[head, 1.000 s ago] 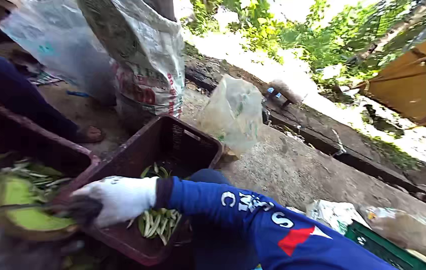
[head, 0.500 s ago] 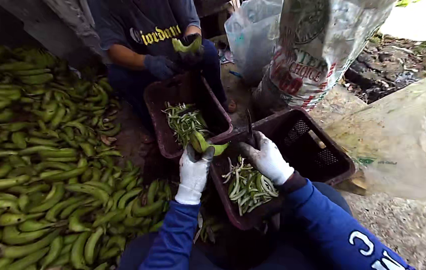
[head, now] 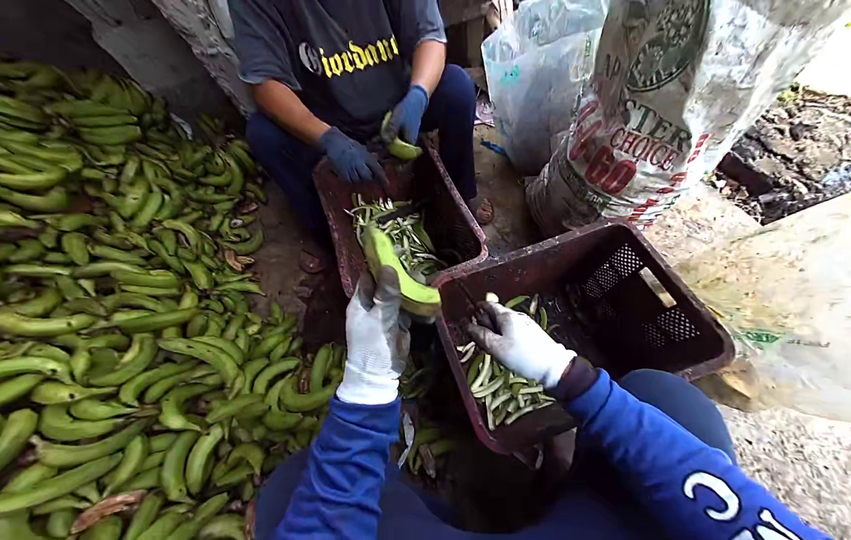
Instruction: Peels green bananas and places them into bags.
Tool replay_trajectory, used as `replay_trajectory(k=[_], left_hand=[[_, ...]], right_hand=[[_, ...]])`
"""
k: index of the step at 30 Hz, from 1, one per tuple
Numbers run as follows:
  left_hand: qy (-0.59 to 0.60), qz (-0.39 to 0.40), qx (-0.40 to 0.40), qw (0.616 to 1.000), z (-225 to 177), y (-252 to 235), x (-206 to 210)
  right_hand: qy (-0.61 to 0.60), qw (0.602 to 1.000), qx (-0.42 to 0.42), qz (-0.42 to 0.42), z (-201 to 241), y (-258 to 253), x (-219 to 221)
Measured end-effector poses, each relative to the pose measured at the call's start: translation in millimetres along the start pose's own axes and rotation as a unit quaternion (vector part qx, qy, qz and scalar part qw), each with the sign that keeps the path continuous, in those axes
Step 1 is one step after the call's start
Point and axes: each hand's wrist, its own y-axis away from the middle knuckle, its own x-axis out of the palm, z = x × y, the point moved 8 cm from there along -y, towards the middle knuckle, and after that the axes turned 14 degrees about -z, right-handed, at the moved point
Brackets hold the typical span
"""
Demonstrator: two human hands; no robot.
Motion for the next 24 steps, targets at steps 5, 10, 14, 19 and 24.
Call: replay_trajectory(k=[5, 10, 14, 19, 24], left_hand=[[-0.049, 0.037, -0.127, 0.990, 22.7, -0.8, -15.7], [-0.056, 0.047, -0.172, 0.982, 33.7, 16.6, -1.0], [-0.160, 0.055, -0.143, 0.975, 36.0, 17.7, 3.0], [-0.106, 0.049, -0.175, 0.978, 34.5, 13.3, 0.5], [-0.050, 0.011, -0.163, 0.985, 37.2, -0.1, -8.3]], right_hand=[[-0.017, 0.967, -0.229, -0.109, 53.9, 23.0, -19.4], [0.018, 0.935, -0.333, -0.124, 72.1, 38.7, -4.5], [0.066, 0.955, -0.202, -0.206, 42.0, 4.8, -28.9], [0.019, 0.968, -0.013, -0.249, -3.3, -22.2, -87.2], [-0.084, 0.968, -0.154, -0.181, 36.1, 20.0, -56.0]])
